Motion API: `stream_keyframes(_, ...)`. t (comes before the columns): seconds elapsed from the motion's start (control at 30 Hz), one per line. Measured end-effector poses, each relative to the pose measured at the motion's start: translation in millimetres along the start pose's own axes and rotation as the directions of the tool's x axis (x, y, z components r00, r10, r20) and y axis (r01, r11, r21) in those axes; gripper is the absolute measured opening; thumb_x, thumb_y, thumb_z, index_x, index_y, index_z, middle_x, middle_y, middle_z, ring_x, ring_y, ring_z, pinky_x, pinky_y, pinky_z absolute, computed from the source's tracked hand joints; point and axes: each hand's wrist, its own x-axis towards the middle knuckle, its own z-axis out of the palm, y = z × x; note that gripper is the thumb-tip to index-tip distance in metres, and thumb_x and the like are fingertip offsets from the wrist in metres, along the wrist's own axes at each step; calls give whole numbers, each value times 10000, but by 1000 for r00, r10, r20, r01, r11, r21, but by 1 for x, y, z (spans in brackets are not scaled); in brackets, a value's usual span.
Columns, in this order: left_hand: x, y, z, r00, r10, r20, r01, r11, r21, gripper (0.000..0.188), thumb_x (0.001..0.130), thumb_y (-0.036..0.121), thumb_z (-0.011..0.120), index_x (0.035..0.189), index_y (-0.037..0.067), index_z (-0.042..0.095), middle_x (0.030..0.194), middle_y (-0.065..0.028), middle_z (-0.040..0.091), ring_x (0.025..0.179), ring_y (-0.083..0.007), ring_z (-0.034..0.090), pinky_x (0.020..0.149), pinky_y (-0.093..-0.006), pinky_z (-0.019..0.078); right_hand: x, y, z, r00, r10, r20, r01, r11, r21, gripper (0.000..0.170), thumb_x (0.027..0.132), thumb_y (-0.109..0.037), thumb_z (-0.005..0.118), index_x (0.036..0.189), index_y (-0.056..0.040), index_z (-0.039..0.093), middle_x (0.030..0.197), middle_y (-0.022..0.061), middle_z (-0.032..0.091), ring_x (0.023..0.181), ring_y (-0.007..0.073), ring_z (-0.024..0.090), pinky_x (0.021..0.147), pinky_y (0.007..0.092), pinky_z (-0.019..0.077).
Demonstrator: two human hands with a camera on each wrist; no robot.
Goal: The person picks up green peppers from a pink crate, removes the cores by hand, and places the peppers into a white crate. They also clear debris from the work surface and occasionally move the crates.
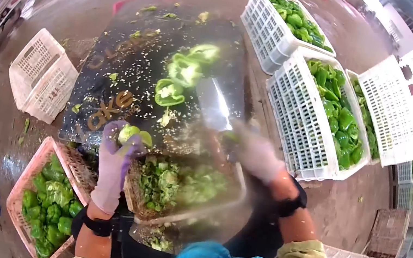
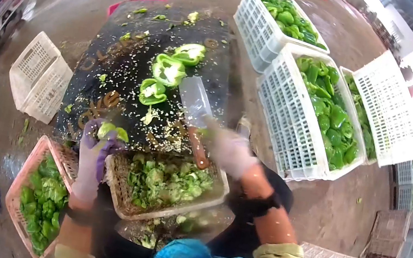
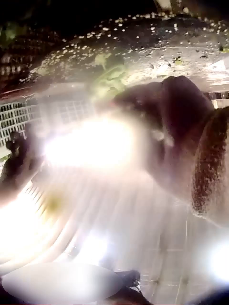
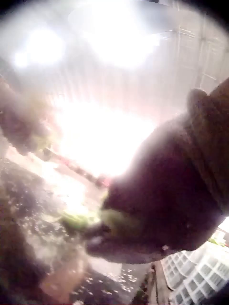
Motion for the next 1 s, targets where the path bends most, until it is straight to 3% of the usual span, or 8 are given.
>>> stream_keyframes(0.13, -12, -19, 5, 932, -253, 260, 60, 815, 577, 437, 762, 78, 705, 1138, 57, 484, 933, -86, 613, 692, -137, 583, 604, -252, 488, -39, 129, -84, 831, 328, -450, -423, 897, -127, 494, 899, -278, 511, 1343, -79, 425, 1166, 235, 557, 1026, 381, 566, 860, 440, 455)
stream_keyframes(0.23, -25, -47, 6, 838, -227, 495, -378, 413, 829, 577, 735, 172, 698, 1262, 82, 482, 1181, -156, 555, 997, -283, 583, 901, -375, 439, -61, 209, -139, 469, 680, -564, -851, 518, -84, 663, 897, -423, 521, 1426, -86, 303, 1331, 270, 443, 1205, 419, 451, 997, 435, 381)
stream_keyframes(0.27, -27, -44, 11, 803, -329, 498, -344, 426, 837, 619, 756, 214, 677, 1317, 102, 441, 1250, -176, 517, 1124, -321, 532, 932, -397, 431, -85, 283, -132, 668, 299, -681, -636, 704, -315, 729, 897, -493, 486, 1438, -63, 256, 1387, 272, 371, 1275, 419, 363, 1054, 433, 310)
stream_keyframes(0.33, -26, -43, 14, 793, -368, 485, -366, 349, 863, 612, 793, 290, 642, 1332, 106, 419, 1252, -184, 515, 1113, -333, 538, 928, -398, 437, -105, 344, -112, 718, 635, -286, -695, 630, -346, 763, 906, -540, 441, 1409, 12, 286, 1430, 269, 305, 1311, 409, 306, 1075, 437, 273)
stream_keyframes(0.37, -24, -39, 16, 808, -370, 457, -337, 346, 876, 598, 807, 309, 626, 1331, 105, 421, 1251, -184, 516, 1110, -335, 540, 929, -401, 436, -94, 302, -120, 622, 783, -31, -771, 604, -201, 756, 905, -553, 427, 1402, 5, 309, 1440, 262, 293, 1307, 414, 309, 1065, 446, 288)
stream_keyframes(0.47, -17, -27, 19, 851, -349, 393, -271, 348, 897, 552, 857, 344, 578, 1330, 105, 424, 1249, -181, 520, 1092, -340, 553, 924, -404, 440, -45, 230, -124, 640, 635, -434, -750, 391, -533, 705, 860, -478, 543, 1369, -19, 374, 1404, 219, 375, 1264, 381, 389, 1036, 439, 335)
stream_keyframes(0.67, -5, -18, 19, 952, -123, 279, -178, 519, 836, 508, 859, 318, 583, 1299, 91, 473, 1242, -151, 543, 1086, -312, 561, 933, -385, 436, 99, 8, -33, 999, 37, 0, -36, 989, 144, 535, 797, -81, 647, 1301, -51, 468, 1313, 156, 494, 1263, 266, 430, 1068, 351, 317)
stream_keyframes(1.0, -2, 9, -4, 996, 59, 67, -82, 894, 440, 468, 870, 148, 632, 1305, 73, 475, 1164, -73, 571, 892, -115, 549, 747, -253, 468, 199, -62, 131, 995, -98, 20, 94, 841, -533, 248, 822, -164, 519, 1051, -183, 613, 1095, 55, 605, 1040, 316, 542, 853, 452, 432)
